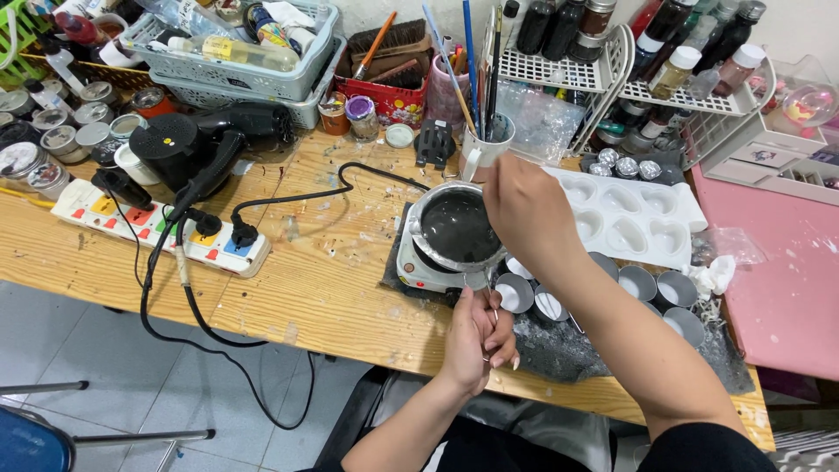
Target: The person stirs a dark liquid in a pot on a burner and uses a spoon to transfer it into small metal cups. They then fill the cavities of a heart-shaped mold with the liquid and arrange the items on the workspace.
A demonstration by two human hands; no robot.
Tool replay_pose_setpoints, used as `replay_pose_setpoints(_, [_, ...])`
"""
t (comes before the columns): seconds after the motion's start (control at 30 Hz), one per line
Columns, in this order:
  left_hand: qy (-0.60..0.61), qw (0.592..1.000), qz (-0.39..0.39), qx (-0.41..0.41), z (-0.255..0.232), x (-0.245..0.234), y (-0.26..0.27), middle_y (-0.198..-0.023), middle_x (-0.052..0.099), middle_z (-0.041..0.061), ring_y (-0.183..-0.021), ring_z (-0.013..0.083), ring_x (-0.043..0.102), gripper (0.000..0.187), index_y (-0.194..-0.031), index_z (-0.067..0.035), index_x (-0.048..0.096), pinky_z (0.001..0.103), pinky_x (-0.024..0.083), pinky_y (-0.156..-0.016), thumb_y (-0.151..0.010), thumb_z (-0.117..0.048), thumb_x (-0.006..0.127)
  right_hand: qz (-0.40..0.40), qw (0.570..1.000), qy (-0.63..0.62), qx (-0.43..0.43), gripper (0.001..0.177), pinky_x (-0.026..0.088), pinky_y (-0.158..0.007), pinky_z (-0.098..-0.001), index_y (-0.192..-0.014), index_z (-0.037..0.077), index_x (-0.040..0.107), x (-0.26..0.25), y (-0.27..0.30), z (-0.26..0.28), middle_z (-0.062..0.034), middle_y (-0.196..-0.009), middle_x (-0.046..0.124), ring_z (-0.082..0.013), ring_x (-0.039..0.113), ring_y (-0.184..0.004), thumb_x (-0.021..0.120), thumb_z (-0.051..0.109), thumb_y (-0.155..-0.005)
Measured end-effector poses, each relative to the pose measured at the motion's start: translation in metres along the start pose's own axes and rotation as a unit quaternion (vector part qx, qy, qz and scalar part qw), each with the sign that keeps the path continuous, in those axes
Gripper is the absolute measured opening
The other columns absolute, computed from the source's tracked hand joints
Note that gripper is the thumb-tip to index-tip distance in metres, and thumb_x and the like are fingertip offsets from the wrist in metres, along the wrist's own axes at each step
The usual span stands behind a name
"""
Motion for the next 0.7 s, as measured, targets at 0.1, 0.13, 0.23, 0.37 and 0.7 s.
replay_pose_setpoints(0.1, [0.004, 1.000, 0.004, 0.000, -0.001, -0.001, 0.000, -0.056, 0.028, -0.003, -0.039, 0.0112, 0.032, 0.054, -0.102, -0.011, 0.037, 0.030, 0.045, -0.049, -0.109, -0.059, 0.013, -0.005, 0.999, -0.024, -0.037, 0.017, 0.050, -0.067, -0.0532, -0.091, -0.004, 0.050, 0.018, -0.016, -0.006, -0.0231, -0.079, 0.063, -0.0440, 0.063, -0.076, 0.061, 0.006, -0.100])
replay_pose_setpoints(0.13, [0.004, 1.000, 0.003, 0.000, -0.002, -0.003, 0.001, -0.056, 0.028, -0.003, -0.039, 0.0112, 0.032, 0.054, -0.102, -0.011, 0.037, 0.030, 0.045, -0.049, -0.109, -0.059, 0.013, -0.005, 0.999, -0.025, -0.037, 0.017, 0.050, -0.067, -0.0532, -0.091, -0.004, 0.050, 0.020, -0.021, -0.004, -0.0231, -0.079, 0.063, -0.0440, 0.063, -0.076, 0.061, 0.006, -0.100])
replay_pose_setpoints(0.23, [0.002, 1.000, 0.017, -0.008, -0.006, -0.005, 0.003, -0.056, 0.028, -0.003, -0.039, 0.0105, 0.031, 0.052, -0.102, -0.012, 0.036, 0.030, 0.046, -0.050, -0.109, -0.058, 0.013, 0.005, 0.996, -0.066, -0.057, 0.015, 0.049, -0.068, -0.0541, -0.095, -0.004, 0.052, 0.024, -0.036, 0.003, -0.0233, -0.081, 0.063, -0.0457, 0.062, -0.077, 0.059, 0.007, -0.104])
replay_pose_setpoints(0.37, [-0.001, 0.999, 0.032, -0.019, -0.011, -0.008, 0.006, -0.057, 0.028, -0.003, -0.039, 0.0099, 0.030, 0.052, -0.101, -0.012, 0.037, 0.030, 0.046, -0.050, -0.110, -0.058, 0.014, 0.067, 0.988, -0.110, -0.087, 0.016, 0.050, -0.068, -0.0522, -0.096, -0.002, 0.054, 0.030, -0.046, 0.007, -0.0214, -0.082, 0.063, -0.0446, 0.063, -0.079, 0.060, 0.011, -0.104])
replay_pose_setpoints(0.7, [-0.027, 0.998, 0.024, -0.060, -0.038, -0.015, 0.015, -0.053, 0.029, -0.006, -0.037, 0.0078, 0.029, 0.050, -0.102, -0.012, 0.040, 0.026, 0.045, -0.048, -0.109, -0.056, 0.019, 0.201, 0.962, -0.108, -0.152, 0.015, 0.053, -0.077, -0.0471, -0.103, 0.007, 0.068, -0.022, -0.042, 0.005, -0.0114, -0.096, 0.071, -0.0355, 0.068, -0.093, 0.063, 0.020, -0.099])
Point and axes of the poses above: each hand's wrist, its own y-axis away from the middle knuckle, its own x-axis out of the palm, z = x × y, the point moved 3 cm from there along -y, towards the middle knuckle
